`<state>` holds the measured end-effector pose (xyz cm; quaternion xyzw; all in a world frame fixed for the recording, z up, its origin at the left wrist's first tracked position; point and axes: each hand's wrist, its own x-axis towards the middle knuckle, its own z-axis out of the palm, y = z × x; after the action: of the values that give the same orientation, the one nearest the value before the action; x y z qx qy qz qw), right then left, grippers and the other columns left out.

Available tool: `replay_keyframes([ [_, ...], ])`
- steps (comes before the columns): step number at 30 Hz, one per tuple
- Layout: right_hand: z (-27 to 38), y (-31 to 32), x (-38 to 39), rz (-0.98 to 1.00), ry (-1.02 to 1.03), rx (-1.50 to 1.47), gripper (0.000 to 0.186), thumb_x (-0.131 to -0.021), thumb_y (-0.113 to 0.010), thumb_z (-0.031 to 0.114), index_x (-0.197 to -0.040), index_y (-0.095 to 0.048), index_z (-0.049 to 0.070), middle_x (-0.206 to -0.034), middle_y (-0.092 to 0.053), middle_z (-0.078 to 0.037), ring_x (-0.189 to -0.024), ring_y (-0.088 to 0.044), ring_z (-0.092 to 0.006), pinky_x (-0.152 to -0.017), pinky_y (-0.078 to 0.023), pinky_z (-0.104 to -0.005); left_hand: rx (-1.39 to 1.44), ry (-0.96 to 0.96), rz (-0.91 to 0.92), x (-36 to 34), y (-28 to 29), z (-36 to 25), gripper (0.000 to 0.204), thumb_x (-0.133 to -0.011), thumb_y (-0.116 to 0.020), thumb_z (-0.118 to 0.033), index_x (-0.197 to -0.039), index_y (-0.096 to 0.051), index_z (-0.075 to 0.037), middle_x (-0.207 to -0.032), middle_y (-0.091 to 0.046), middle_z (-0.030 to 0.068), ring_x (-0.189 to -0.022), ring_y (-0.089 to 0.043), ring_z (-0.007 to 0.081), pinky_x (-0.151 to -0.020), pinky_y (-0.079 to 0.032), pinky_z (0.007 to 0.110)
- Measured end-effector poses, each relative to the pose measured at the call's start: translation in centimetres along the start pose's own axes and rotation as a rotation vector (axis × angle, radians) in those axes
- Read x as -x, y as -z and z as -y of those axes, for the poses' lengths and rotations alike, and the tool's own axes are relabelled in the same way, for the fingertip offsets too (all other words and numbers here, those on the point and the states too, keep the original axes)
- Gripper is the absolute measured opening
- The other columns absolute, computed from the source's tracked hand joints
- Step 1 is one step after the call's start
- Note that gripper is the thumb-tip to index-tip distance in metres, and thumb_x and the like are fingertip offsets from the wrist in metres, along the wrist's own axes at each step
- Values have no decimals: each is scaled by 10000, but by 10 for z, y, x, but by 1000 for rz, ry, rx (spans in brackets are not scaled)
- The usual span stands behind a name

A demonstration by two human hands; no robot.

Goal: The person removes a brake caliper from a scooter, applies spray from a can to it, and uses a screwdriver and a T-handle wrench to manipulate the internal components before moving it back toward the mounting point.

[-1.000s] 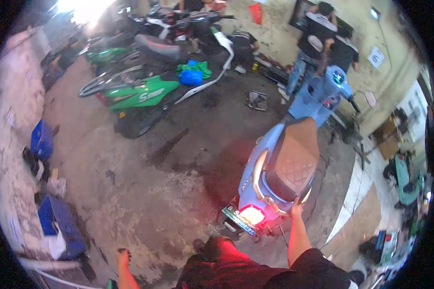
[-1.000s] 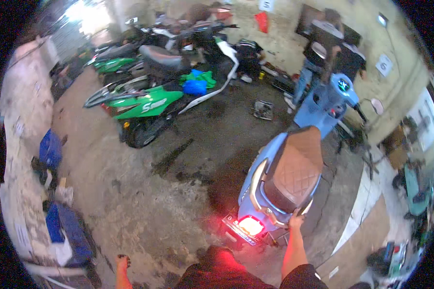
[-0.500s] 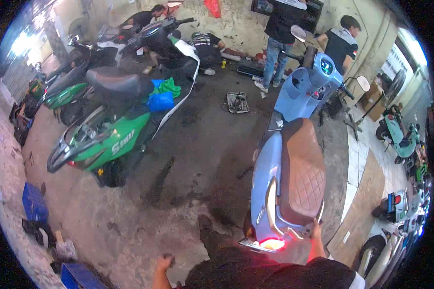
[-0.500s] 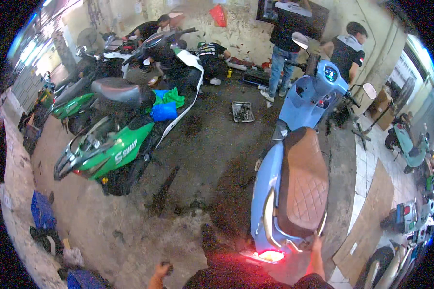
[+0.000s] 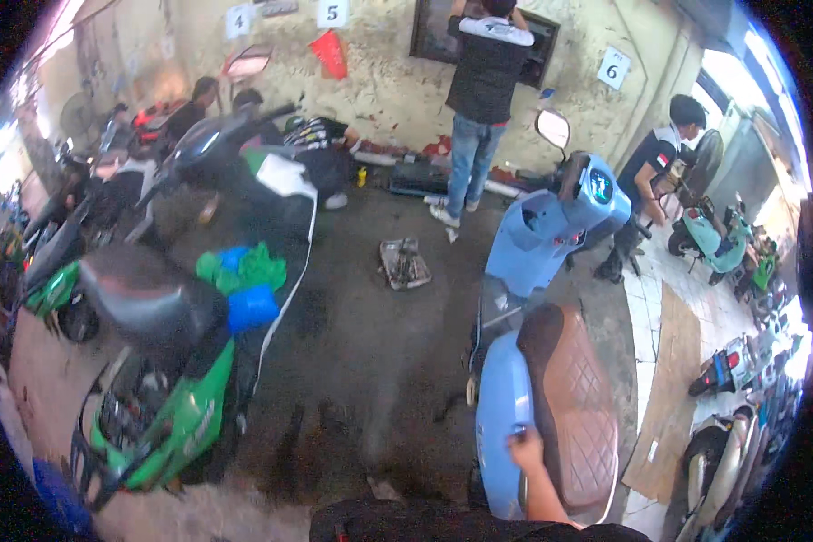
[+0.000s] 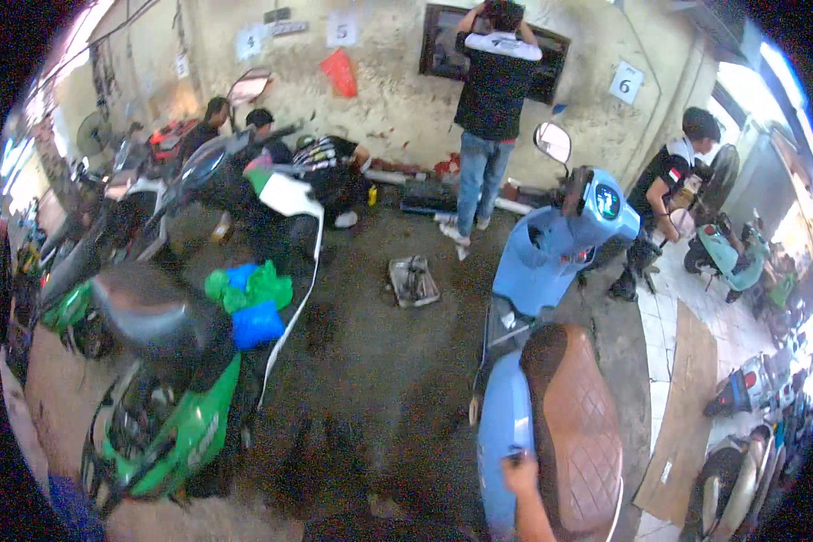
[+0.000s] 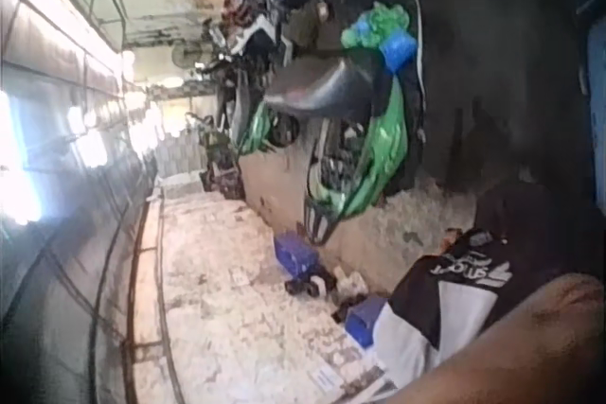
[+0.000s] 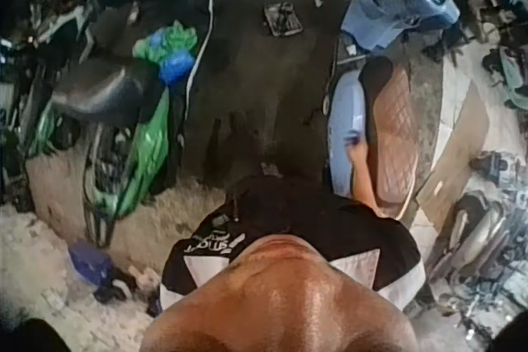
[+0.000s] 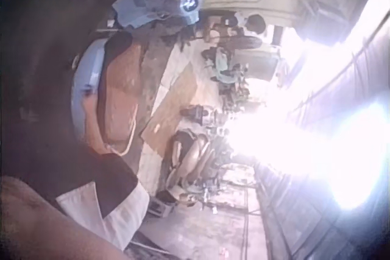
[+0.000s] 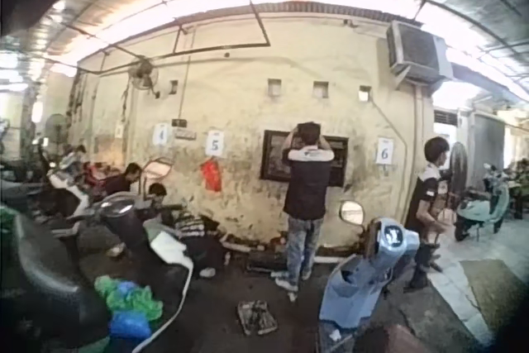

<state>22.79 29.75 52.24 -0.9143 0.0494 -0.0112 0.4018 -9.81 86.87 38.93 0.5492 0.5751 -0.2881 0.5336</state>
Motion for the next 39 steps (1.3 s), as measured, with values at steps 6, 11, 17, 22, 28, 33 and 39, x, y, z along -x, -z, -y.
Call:
replay_keyframes([
  [6, 55, -123, -8, 625, -356, 123, 790, -732, -651, 542, -1294, -444, 28, -1143, -576, -194, -986, -567, -323, -874, -442, -436, -282, -241, -90, -85, 75, -264, 483, -785, -610, -323, -1131, -579, 13, -1057, -601, 222, -995, -563, 363, -842, -445, 395],
  [11, 62, -121, -65, 410, -753, 46, 678, -742, -648, 479, -1221, -481, 29, -1065, -584, -171, -920, -564, -296, -818, -444, -414, -356, -888, 1, -98, 61, -551, 400, -754, -645, -259, -1051, -632, 10, -1061, -625, 234, -1024, -593, 353, -885, -457, 400],
  [17, 75, -160, -196, 332, -838, -36, 545, -753, -645, 403, -1133, -526, 30, -972, -593, -144, -840, -561, -265, -750, -445, -389, -453, -993, -77, -65, -69, -848, 374, -736, -676, -228, -999, -627, 34, -953, -660, 201, -922, -629, 332, -805, -482, 395],
  [22, 74, -192, -312, 346, -866, -38, 435, -763, -643, 340, -1059, -564, 31, -894, -601, -121, -774, -558, -238, -694, -447, -368, -534, -1077, -10, -106, -193, -925, 484, -752, -669, -247, -1149, -578, 14, -1161, -581, 224, -1105, -543, 347, -931, -425, 391],
  [28, 44, -184, -487, 169, -748, -40, 305, -775, -640, 264, -971, -609, 33, -801, -610, -94, -694, -555, -206, -626, -448, -342, -637, -797, 79, -51, -260, -1057, 469, -759, -679, -248, -1128, -584, 25, -1136, -597, 217, -1075, -565, 330, -910, -430, 370],
  [33, 66, -188, -720, -48, -453, -180, 422, -763, -700, 279, -1065, -594, 4, -934, -630, -86, -778, -576, -202, -658, -469, -323, -340, -891, 83, -89, -295, -1160, 309, -757, -681, -186, -979, -625, 21, -984, -646, 162, -951, -603, 264, -839, -453, 344],
  [39, 221, -240, -947, 191, -737, -475, 516, -754, -713, 303, -1128, -568, -21, -1048, -613, -116, -914, -583, -234, -796, -462, -331, -287, -809, 300, -152, -358, -1273, 250, -779, -675, -165, -941, -630, 21, -918, -662, 109, -854, -613, 182, -791, -464, 308],
])
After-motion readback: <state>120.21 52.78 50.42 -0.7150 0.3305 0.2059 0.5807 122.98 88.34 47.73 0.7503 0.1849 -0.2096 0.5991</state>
